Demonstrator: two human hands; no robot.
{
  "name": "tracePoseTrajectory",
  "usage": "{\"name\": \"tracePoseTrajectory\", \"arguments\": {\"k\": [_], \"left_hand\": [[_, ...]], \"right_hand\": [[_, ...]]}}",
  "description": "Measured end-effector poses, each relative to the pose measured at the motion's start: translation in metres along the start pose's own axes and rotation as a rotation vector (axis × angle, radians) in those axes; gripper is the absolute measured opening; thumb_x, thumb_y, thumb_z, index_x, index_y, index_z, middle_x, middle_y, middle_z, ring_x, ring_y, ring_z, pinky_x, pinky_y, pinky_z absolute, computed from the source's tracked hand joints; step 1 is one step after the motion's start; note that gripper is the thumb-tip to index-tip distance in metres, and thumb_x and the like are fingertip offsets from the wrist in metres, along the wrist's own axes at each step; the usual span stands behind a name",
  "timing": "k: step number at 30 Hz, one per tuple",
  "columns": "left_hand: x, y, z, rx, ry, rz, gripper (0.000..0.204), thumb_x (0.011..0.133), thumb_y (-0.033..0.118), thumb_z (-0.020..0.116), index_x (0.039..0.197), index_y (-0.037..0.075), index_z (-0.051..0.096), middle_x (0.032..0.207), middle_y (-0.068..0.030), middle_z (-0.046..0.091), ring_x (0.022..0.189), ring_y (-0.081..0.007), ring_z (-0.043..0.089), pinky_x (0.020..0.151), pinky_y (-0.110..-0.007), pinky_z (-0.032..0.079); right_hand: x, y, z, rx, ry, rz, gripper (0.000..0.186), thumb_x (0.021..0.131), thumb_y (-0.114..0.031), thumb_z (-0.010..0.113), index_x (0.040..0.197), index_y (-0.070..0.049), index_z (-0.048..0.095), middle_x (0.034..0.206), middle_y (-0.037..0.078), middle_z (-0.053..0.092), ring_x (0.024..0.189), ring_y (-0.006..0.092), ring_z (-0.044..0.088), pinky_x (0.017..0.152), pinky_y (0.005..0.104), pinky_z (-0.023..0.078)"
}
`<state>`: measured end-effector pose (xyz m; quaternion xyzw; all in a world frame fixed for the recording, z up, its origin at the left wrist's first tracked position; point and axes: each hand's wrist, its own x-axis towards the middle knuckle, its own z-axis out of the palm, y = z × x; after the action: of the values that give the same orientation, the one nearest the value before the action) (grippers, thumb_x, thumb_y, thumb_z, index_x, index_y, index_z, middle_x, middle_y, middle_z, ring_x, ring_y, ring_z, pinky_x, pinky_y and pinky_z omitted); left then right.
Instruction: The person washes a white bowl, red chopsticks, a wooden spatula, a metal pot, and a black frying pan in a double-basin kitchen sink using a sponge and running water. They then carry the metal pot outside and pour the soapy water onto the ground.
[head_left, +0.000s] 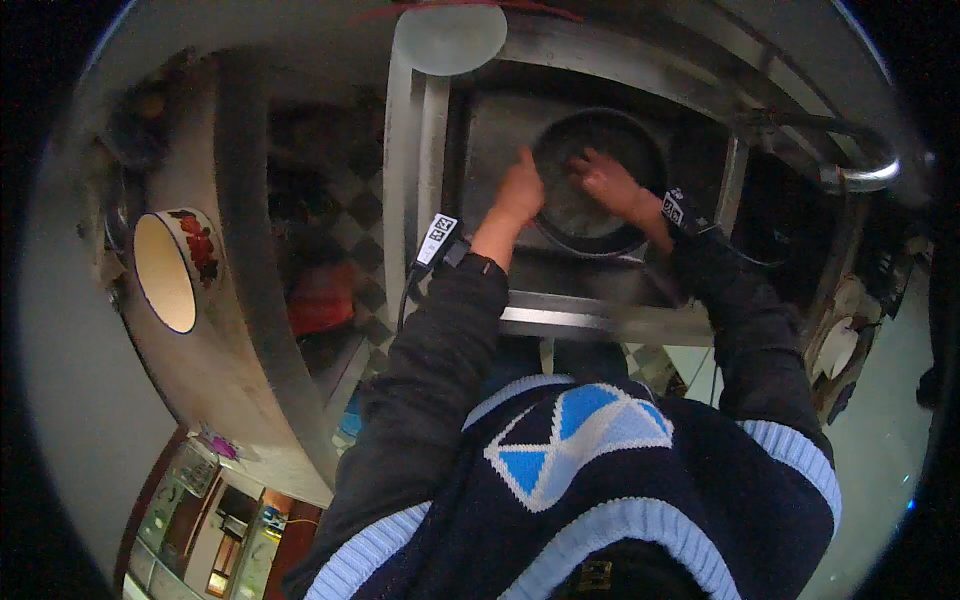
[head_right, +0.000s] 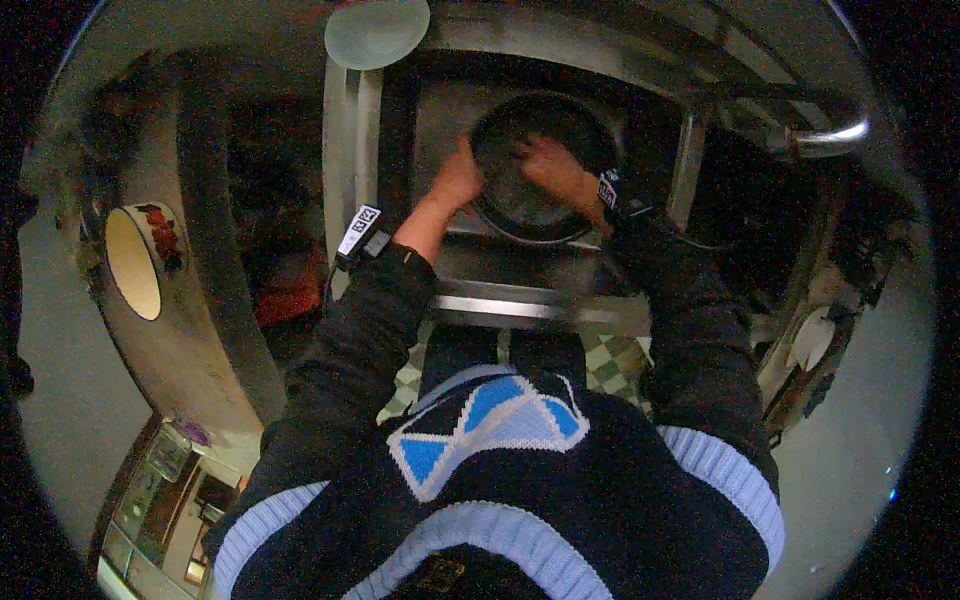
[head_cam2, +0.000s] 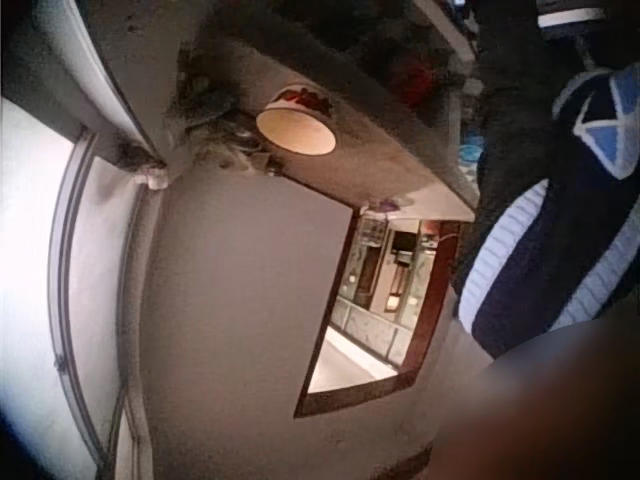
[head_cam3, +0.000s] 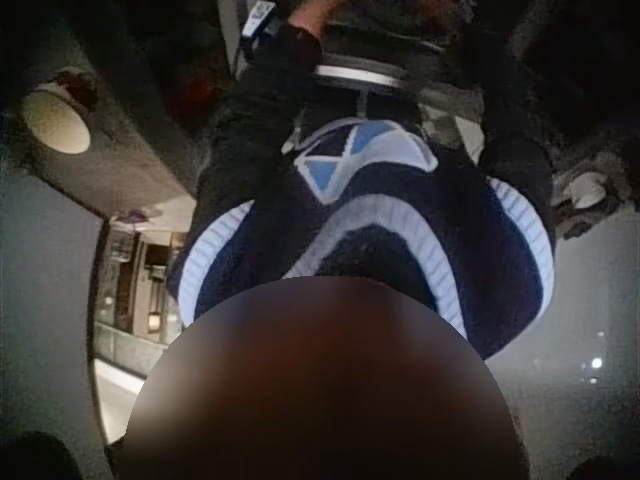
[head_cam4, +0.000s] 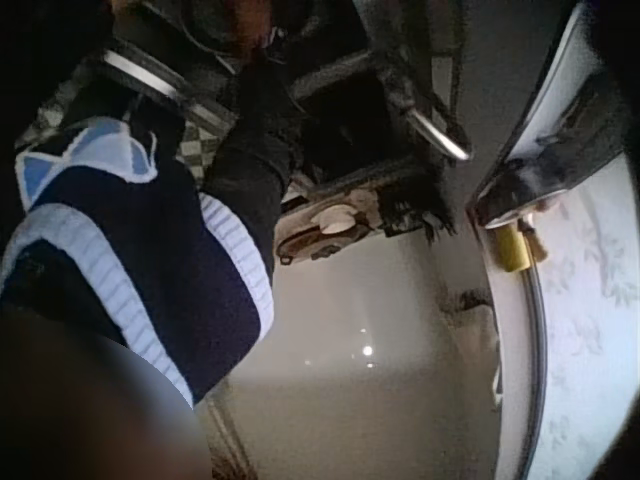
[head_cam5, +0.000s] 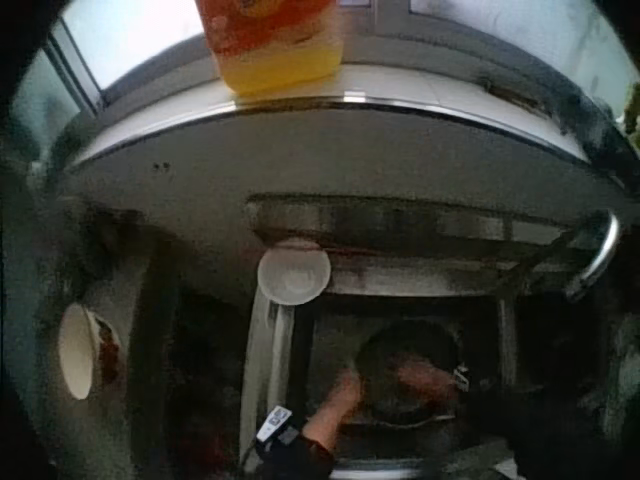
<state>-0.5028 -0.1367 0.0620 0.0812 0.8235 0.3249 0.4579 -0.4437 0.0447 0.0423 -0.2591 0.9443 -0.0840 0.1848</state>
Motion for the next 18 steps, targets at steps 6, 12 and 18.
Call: {"name": "tracePoseTrajectory", "arguments": {"k": [6, 12, 18], "left_hand": [[0.002, -0.001, 0.005, -0.06, 0.068, 0.011, 0.057, 0.078, -0.002, 0.045, 0.13, 0.005, 0.023, 0.095, -0.0276, 0.058, 0.071, -0.0416, 0.061, 0.052, -0.043, 0.053], [-0.002, 0.001, 0.002, -0.136, -0.013, -0.04, 0.062, 0.078, 0.001, 0.047, 0.134, 0.007, 0.021, 0.097, -0.0262, 0.058, 0.07, -0.0392, 0.062, 0.05, -0.042, 0.053], [-0.005, 0.013, -0.001, -0.377, 0.08, -0.019, 0.058, 0.076, 0.003, 0.047, 0.132, 0.011, 0.032, 0.102, -0.0205, 0.059, 0.071, -0.0382, 0.063, 0.046, -0.041, 0.054]], "right_hand": [[0.042, 0.024, -0.062, -0.511, -0.068, -0.693, 0.024, 0.071, -0.015, 0.054, 0.092, -0.011, 0.063, 0.11, 0.003, 0.052, 0.106, 0.0244, 0.044, 0.093, 0.0337, 0.035], [-0.012, 0.083, -0.045, -1.054, -0.266, -0.292, 0.027, 0.084, -0.013, 0.047, 0.111, -0.009, 0.047, 0.114, 0.005, 0.052, 0.099, 0.0187, 0.049, 0.085, 0.033, 0.04], [-0.106, 0.023, -0.003, -0.207, -0.36, 0.21, 0.01, 0.071, -0.01, 0.055, 0.072, -0.007, 0.064, 0.072, 0.015, 0.06, 0.075, 0.0249, 0.057, 0.082, 0.0455, 0.042]]}}
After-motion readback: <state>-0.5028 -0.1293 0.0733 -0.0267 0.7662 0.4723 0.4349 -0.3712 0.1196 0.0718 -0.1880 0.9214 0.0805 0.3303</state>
